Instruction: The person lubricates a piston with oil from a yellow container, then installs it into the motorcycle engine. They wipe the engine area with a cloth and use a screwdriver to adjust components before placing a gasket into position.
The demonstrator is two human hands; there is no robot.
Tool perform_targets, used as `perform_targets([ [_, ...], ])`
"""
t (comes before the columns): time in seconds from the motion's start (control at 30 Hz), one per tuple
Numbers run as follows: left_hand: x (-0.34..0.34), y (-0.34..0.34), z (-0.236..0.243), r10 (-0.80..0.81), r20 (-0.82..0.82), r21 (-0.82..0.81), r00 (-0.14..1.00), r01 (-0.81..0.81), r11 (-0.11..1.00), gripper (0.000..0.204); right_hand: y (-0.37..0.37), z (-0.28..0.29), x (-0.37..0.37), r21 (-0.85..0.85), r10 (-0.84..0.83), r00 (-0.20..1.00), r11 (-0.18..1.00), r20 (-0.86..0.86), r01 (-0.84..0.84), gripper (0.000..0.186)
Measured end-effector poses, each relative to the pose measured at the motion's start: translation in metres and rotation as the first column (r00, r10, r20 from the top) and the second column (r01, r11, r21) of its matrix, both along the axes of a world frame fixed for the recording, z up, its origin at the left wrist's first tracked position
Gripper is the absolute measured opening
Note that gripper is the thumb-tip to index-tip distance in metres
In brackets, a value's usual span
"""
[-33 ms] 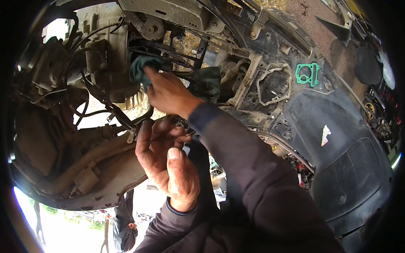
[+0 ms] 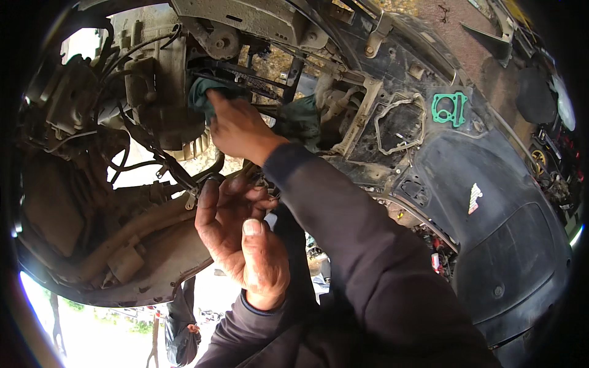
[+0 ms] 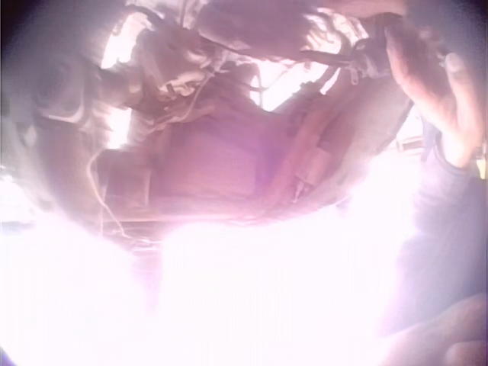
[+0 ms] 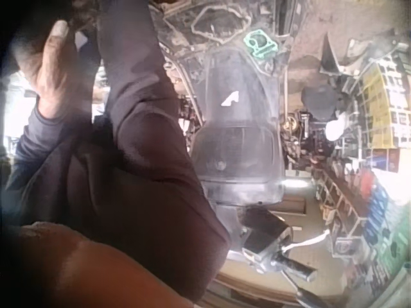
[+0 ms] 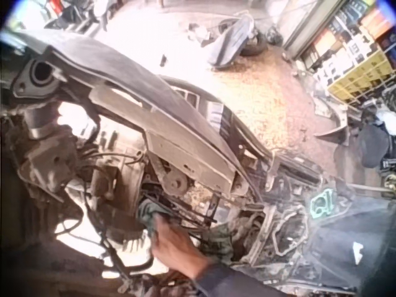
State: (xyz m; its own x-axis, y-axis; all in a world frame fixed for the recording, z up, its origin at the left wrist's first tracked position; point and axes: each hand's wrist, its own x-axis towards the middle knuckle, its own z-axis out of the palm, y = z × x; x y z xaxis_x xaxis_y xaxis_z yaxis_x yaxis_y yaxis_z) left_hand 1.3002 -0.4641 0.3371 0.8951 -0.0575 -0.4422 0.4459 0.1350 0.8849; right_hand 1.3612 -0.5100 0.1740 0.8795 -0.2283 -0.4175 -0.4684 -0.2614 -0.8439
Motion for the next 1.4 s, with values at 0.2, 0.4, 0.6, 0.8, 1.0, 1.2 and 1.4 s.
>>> perform_targets([
  [0.2, -0.003, 0.007, -0.010, -0.088, -0.002, 0.062, 0.996, 0.088, 0.994, 0.067, 0.023, -0.028, 0.023, -0.092, -0.047, 0.999, 0.995, -0.023, 0.044, 0.040],
  [0.4, 0.002, 0.009, -0.010, -0.057, -0.058, 0.040, 0.997, 0.060, 0.997, 0.070, 0.020, -0.021, 0.034, -0.007, -0.089, 0.981, 0.996, -0.175, 0.089, 0.048],
  [0.6, 0.009, 0.005, 0.001, -0.001, -0.091, 0.012, 0.996, 0.002, 1.000, 0.070, 0.013, 0.009, 0.031, 0.059, -0.125, 0.990, 0.990, -0.065, 0.129, 0.050],
  [0.8, 0.011, 0.009, 0.003, -0.003, -0.058, 0.007, 0.998, 0.004, 1.000, 0.069, 0.021, 0.014, 0.037, 0.079, -0.162, 0.983, 0.985, 0.090, 0.156, 0.042],
  [1.0, 0.008, 0.010, 0.006, -0.006, -0.090, 0.006, 0.996, 0.007, 1.000, 0.070, 0.033, 0.000, 0.017, 0.160, -0.059, 0.997, 0.985, -0.053, 0.067, 0.044],
  [1.2, 0.004, 0.007, 0.000, -0.037, -0.087, 0.018, 0.996, 0.039, 0.999, 0.069, 0.028, -0.001, 0.001, 0.271, 0.104, 0.979, 0.961, -0.174, -0.054, 0.043],
  [1.4, 0.000, 0.006, -0.005, -0.083, -0.081, 0.009, 0.993, 0.084, 0.996, 0.066, 0.016, -0.004, 0.024, 0.188, -0.213, 0.966, 0.953, -0.150, 0.239, 0.036],
])
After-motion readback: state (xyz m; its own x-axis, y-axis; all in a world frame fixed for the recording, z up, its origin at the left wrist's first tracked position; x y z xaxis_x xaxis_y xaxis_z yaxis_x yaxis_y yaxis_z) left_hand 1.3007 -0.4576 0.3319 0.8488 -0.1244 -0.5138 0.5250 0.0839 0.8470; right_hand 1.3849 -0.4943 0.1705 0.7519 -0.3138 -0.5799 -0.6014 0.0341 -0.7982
